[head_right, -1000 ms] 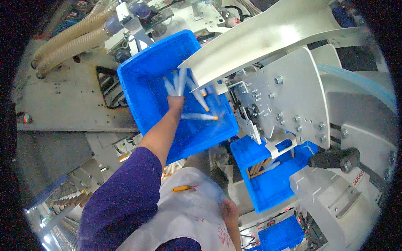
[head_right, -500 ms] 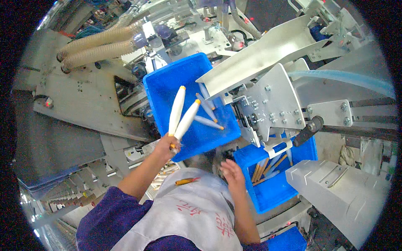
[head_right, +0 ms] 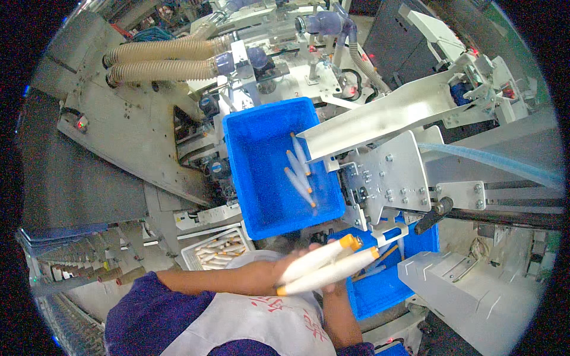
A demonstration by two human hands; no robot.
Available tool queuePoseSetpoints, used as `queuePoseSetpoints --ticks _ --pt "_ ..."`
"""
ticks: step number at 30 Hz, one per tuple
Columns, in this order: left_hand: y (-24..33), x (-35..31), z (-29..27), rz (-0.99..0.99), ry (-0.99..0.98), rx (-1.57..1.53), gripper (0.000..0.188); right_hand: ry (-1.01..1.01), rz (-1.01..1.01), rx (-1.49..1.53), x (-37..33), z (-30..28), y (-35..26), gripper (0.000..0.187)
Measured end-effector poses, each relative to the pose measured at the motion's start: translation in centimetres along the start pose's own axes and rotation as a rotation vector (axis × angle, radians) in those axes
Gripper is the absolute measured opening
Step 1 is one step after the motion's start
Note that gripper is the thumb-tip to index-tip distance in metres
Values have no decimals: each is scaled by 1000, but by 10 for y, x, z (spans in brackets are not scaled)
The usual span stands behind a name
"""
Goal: The person walks between rows of textile machines and sorts white spools with colored tips from blue bins into white baskets. The person repeatedly picks up spools, separates them by color, and places them into corresponding baskets.
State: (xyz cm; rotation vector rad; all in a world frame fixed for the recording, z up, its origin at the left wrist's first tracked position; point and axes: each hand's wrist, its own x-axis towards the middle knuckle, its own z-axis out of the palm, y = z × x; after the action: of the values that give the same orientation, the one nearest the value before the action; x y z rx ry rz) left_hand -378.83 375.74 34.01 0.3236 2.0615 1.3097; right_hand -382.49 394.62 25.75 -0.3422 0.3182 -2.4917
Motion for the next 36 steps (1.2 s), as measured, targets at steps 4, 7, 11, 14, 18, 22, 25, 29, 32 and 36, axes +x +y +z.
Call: queuePoseSetpoints --ticks 4,7,11,14,18,22,25,29,32,36 --pt "-1 4 -17 -33 -437 117 88 80 3 -92 -27 14 -1 81" --pt "-42 46 -67 213 -487 -135 63 199 -70 82 -38 5 1 82" --pt "-123 138 -95 -138 104 702 35 248 -145 169 -54 -9 -1 79" --pt "-194 213 -57 -187 -59 791 34 319 -164 150 -68 -13 -1 80" --pt "-287 295 10 -211 -188 787 31 440 -195 99 -89 -14 3 80" --pt "-335 319 42 -78 -266 1042 27 448 -235 107 -100 -19 0 80" --pt "-341 300 26 202 -253 1246 24 503 -235 120 -109 -19 -2 82" --pt "-335 299 -7 507 33 1294 25 610 -295 95 -114 -25 1 85" --pt "-332 308 -22 422 57 1298 25 628 -277 91 -111 -27 2 85" --pt "-334 306 -40 176 -219 1333 18 621 -246 -22 -103 -17 -4 57"
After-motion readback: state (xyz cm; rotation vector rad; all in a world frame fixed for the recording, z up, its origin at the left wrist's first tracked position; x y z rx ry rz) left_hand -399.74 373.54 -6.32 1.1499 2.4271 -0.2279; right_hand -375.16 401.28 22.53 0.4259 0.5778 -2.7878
